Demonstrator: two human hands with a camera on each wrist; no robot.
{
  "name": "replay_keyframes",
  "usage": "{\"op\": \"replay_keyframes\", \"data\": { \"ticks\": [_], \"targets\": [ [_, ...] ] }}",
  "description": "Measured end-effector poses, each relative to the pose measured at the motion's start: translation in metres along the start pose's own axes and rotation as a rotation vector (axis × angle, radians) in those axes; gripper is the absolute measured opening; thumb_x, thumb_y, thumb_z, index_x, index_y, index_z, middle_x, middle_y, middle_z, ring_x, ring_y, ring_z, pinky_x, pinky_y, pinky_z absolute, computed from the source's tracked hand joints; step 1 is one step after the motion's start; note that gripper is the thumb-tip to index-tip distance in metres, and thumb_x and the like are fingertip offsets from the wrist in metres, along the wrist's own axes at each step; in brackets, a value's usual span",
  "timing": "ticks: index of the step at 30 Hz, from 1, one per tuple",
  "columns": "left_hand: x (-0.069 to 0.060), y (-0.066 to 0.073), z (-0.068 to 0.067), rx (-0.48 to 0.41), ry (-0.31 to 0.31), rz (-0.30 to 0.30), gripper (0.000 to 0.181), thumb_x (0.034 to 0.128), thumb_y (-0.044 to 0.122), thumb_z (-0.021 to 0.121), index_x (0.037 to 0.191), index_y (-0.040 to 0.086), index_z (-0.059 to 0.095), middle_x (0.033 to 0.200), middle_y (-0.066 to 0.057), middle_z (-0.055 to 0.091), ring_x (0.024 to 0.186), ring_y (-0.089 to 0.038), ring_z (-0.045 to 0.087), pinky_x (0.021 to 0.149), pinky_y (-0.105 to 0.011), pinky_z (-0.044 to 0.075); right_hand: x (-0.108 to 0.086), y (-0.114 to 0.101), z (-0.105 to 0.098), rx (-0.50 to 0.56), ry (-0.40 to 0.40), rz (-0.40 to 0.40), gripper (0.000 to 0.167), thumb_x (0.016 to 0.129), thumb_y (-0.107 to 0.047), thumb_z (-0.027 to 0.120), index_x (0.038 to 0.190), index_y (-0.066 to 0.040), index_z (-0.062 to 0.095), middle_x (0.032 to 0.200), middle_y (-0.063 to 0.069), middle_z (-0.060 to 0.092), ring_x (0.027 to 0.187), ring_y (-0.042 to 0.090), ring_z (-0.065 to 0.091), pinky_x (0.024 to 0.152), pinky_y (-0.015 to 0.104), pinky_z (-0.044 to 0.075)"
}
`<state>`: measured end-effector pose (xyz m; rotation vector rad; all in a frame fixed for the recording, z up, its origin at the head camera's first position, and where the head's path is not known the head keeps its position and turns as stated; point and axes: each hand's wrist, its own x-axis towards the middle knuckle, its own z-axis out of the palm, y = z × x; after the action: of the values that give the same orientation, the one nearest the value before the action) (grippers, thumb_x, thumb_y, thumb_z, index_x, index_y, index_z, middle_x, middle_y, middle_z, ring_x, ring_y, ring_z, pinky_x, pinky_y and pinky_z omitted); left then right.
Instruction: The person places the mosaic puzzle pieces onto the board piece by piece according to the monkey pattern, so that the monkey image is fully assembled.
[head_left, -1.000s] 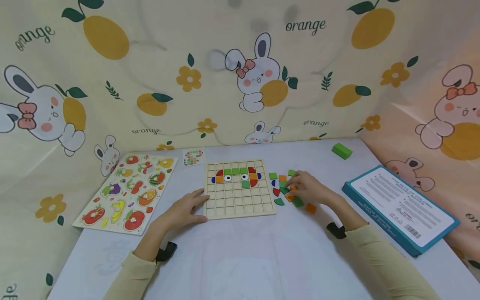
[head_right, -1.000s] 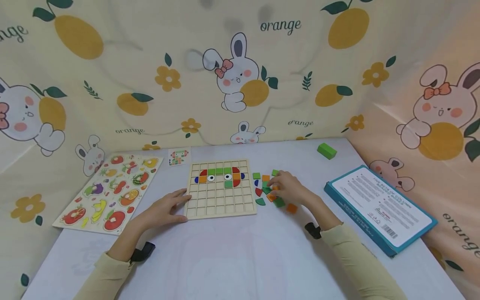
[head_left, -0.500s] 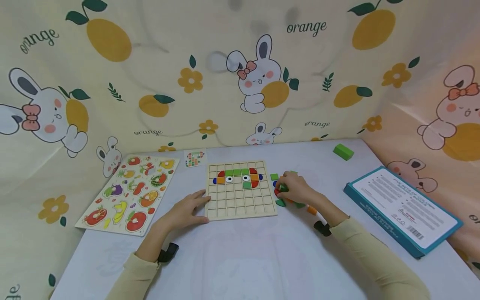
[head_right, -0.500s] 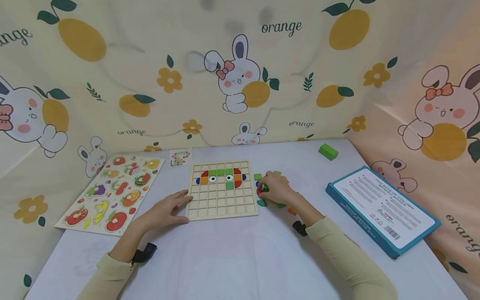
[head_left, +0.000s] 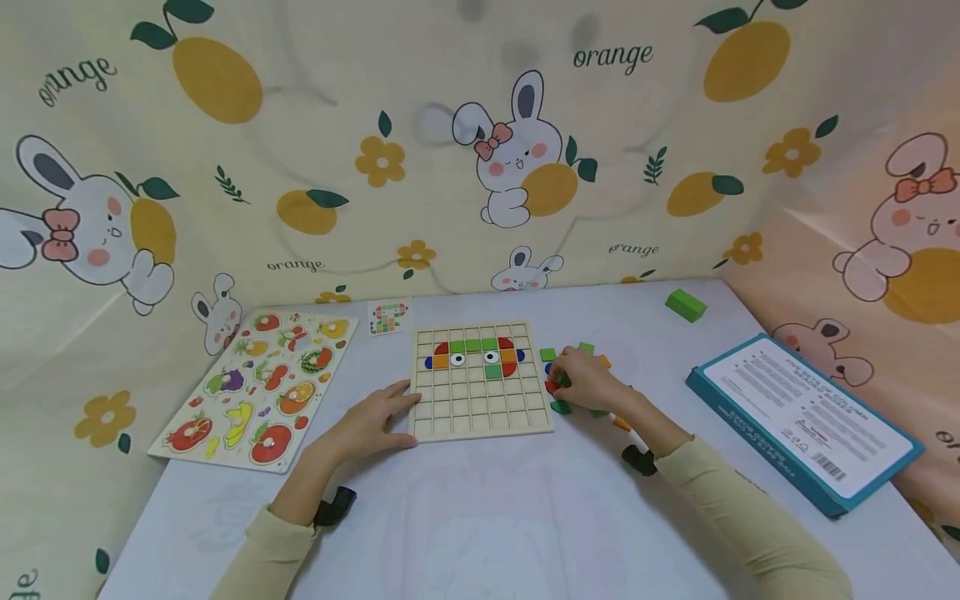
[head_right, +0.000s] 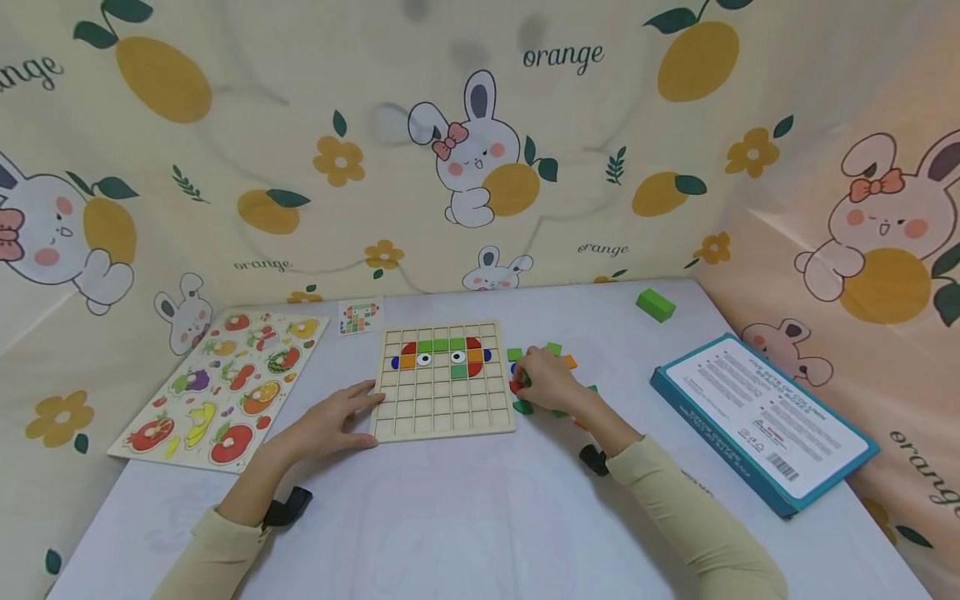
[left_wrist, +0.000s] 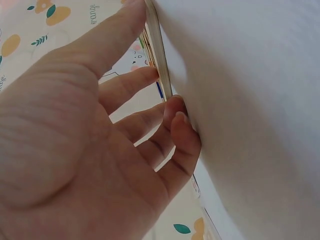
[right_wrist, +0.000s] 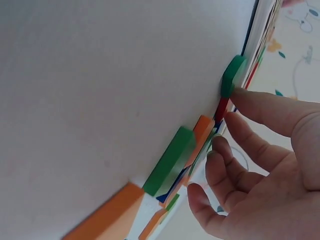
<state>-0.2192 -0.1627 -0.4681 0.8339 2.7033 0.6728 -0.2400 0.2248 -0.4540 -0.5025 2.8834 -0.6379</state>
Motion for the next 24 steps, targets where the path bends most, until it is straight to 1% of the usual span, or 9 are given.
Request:
{"op": "replay_keyframes", "data": {
  "ticks": [4, 7, 9, 13, 16, 22, 24],
  "targets": [
    [-0.0008, 0.0013, 0.0002, -0.022, 0.003, -0.004, 0.074, 0.0863, 0.039, 0.078, 0.147, 0.008, 0.05, 0.158, -0.022, 0.031, 0.143, -0.043, 0.032, 0.111, -0.058, 0.034, 0.0011, -0.0018, 0.0027, -0.001, 0.024, -0.013, 0.009, 0.084, -0.003, 0.077, 0.088, -0.007, 0.07, 0.088, 0.004, 0.057, 0.083, 0.021, 0.05, 0.073, 0.034, 0.047],
    [-0.001, 0.0027, -0.0002, -0.04, 0.002, -0.007, 0.074, 0.0862, 0.037, 0.078, 0.147, 0.007, 0.049, 0.158, -0.023, 0.03, 0.143, -0.043, 0.031, 0.112, -0.057, 0.034, 0.002, -0.0022, 0.0044, 0.015, 0.04, -0.018, 0.01, 0.084, 0.002, 0.075, 0.088, -0.006, 0.07, 0.085, 0.003, 0.061, 0.081, 0.02, 0.052, 0.074, 0.035, 0.047],
    [-0.0011, 0.0033, -0.0002, -0.045, 0.0, -0.011, 0.074, 0.0861, 0.036, 0.079, 0.147, 0.007, 0.049, 0.158, -0.023, 0.03, 0.144, -0.042, 0.031, 0.112, -0.056, 0.034, 0.0021, -0.0022, 0.0048, 0.022, 0.044, -0.019, 0.012, 0.084, 0.003, 0.074, 0.092, -0.004, 0.071, 0.084, 0.002, 0.063, 0.08, 0.019, 0.055, 0.074, 0.035, 0.05],
    [-0.0003, 0.0035, 0.0005, -0.045, 0.0, -0.019, 0.074, 0.0861, 0.036, 0.079, 0.147, 0.007, 0.049, 0.158, -0.022, 0.03, 0.143, -0.042, 0.032, 0.112, -0.055, 0.035, 0.0014, -0.0009, 0.0038, 0.039, 0.036, 0.004, 0.017, 0.085, 0.003, 0.074, 0.101, -0.001, 0.069, 0.086, 0.002, 0.065, 0.08, 0.019, 0.058, 0.074, 0.035, 0.053],
    [0.0001, 0.0032, 0.0008, -0.045, -0.001, -0.028, 0.074, 0.0862, 0.037, 0.078, 0.147, 0.008, 0.049, 0.159, -0.022, 0.03, 0.143, -0.041, 0.032, 0.111, -0.055, 0.035, 0.0005, 0.0013, 0.0026, 0.03, 0.022, 0.021, 0.017, 0.085, -0.001, 0.076, 0.1, -0.002, 0.068, 0.085, 0.002, 0.065, 0.078, 0.018, 0.059, 0.074, 0.036, 0.053],
    [0.0, 0.0033, 0.0009, -0.046, -0.003, -0.029, 0.074, 0.0861, 0.037, 0.079, 0.147, 0.008, 0.049, 0.158, -0.022, 0.03, 0.143, -0.042, 0.032, 0.112, -0.056, 0.034, -0.001, 0.0044, 0.0014, -0.057, 0.01, 0.053, 0.014, 0.083, -0.015, 0.082, 0.088, -0.01, 0.07, 0.08, -0.003, 0.066, 0.075, 0.016, 0.058, 0.078, 0.041, 0.047],
    [-0.0003, 0.0034, 0.001, -0.049, -0.003, -0.028, 0.074, 0.086, 0.037, 0.079, 0.147, 0.008, 0.049, 0.158, -0.022, 0.03, 0.144, -0.042, 0.032, 0.112, -0.056, 0.034, -0.0015, 0.0038, 0.0006, -0.061, 0.004, 0.039, 0.014, 0.083, -0.015, 0.082, 0.085, -0.012, 0.069, 0.079, -0.004, 0.065, 0.074, 0.015, 0.057, 0.076, 0.04, 0.047]
  ]
}}
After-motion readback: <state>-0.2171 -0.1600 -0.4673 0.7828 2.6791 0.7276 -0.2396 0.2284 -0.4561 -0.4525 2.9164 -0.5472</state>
